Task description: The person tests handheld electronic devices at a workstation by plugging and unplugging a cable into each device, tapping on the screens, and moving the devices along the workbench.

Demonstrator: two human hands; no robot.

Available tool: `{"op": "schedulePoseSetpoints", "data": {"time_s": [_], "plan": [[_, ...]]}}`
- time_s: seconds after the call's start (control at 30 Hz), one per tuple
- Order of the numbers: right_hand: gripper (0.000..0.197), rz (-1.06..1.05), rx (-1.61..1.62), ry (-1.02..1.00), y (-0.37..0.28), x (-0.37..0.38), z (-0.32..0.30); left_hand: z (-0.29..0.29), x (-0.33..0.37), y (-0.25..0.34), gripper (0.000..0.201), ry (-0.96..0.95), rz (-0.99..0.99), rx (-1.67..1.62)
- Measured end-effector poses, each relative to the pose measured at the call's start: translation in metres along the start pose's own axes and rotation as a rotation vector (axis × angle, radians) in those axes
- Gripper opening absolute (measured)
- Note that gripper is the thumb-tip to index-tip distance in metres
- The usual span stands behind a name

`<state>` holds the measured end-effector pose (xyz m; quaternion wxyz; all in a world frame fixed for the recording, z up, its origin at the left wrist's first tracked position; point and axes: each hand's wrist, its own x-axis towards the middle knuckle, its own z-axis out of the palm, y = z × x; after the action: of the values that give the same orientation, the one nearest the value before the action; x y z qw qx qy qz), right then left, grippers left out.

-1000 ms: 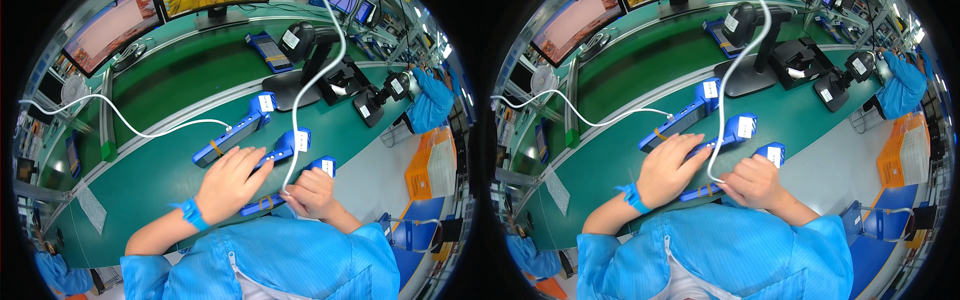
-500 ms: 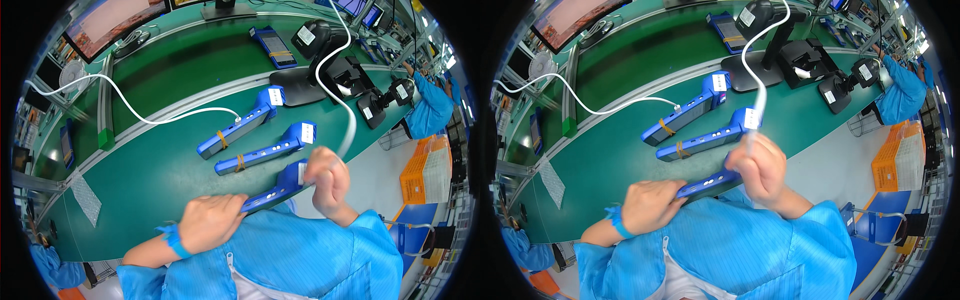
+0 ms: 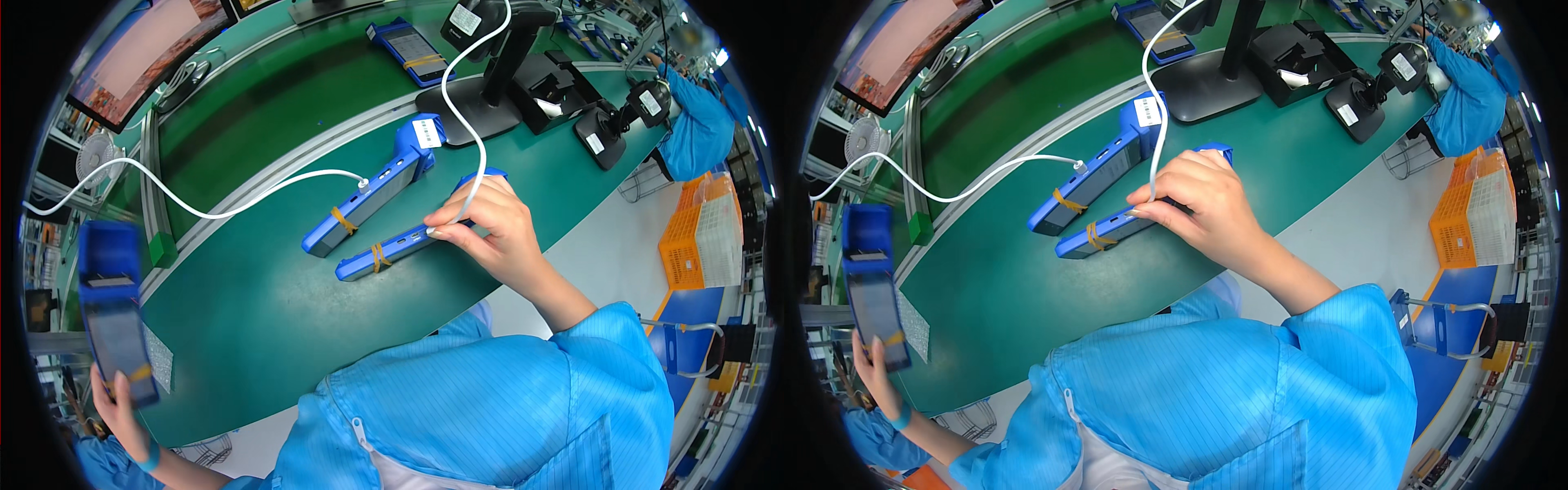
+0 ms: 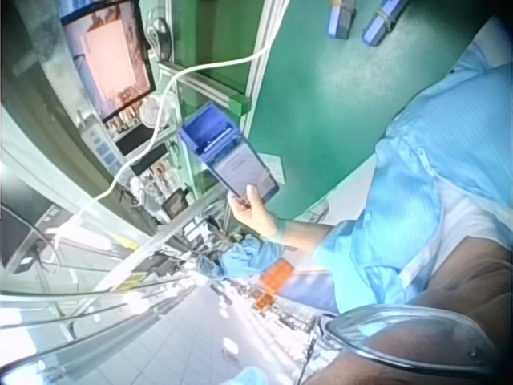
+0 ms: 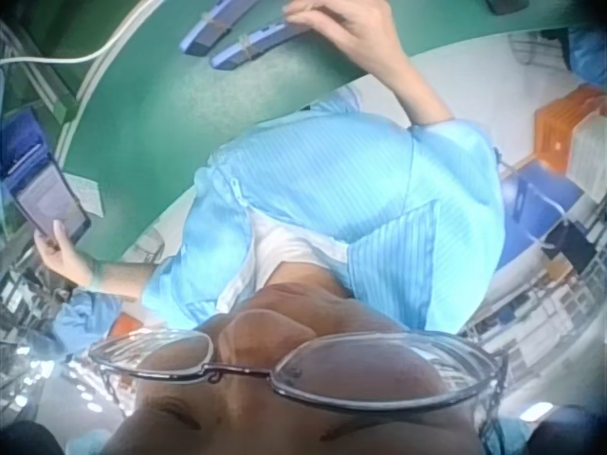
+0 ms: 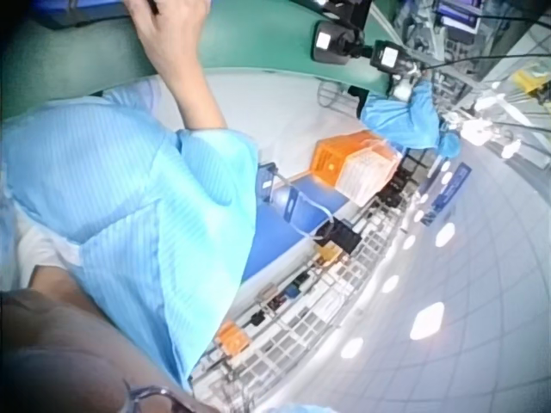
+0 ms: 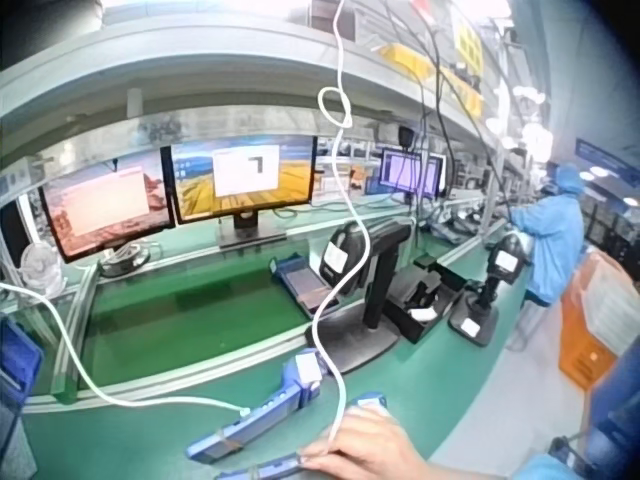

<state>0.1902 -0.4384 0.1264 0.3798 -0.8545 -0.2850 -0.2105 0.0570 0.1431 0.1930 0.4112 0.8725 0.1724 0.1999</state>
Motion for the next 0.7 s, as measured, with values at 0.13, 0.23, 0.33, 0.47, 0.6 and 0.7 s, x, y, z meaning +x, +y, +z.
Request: {"op": "schedulePoseSetpoints", "data": {"time_s": [0.13, 0.23, 0.33, 0.47, 0.6, 0.7], "plan": [[0.011, -0.009, 0.039, -0.012, -0.006, 0.005, 0.009, -0.009, 0.121, -0.094, 0.067, 0.133, -0.107, -0.226], [0.012, 0.012, 0.022, -0.049, -0.004, 0.001, 0.009, -0.007, 0.213, -0.143, 0.047, -0.018, -0.253, -0.395], [0.012, -0.050, -0.118, -0.071, -0.006, 0.010, 0.004, 0.008, 0.273, -0.175, 0.039, 0.030, -0.426, -0.574], [0.014, -0.094, -0.238, -0.103, -0.008, 0.012, 0.008, 0.058, 0.332, -0.205, 0.031, 0.055, -0.525, -0.637], [0.013, 0.065, 0.016, -0.074, -0.005, 0.011, 0.003, 0.076, 0.367, -0.236, 0.033, 0.083, -0.645, -0.744], [0.010, 0.129, 0.156, -0.169, 0.001, 0.010, 0.005, 0.091, 0.370, -0.255, 0.042, 0.185, -0.641, -0.453]]}}
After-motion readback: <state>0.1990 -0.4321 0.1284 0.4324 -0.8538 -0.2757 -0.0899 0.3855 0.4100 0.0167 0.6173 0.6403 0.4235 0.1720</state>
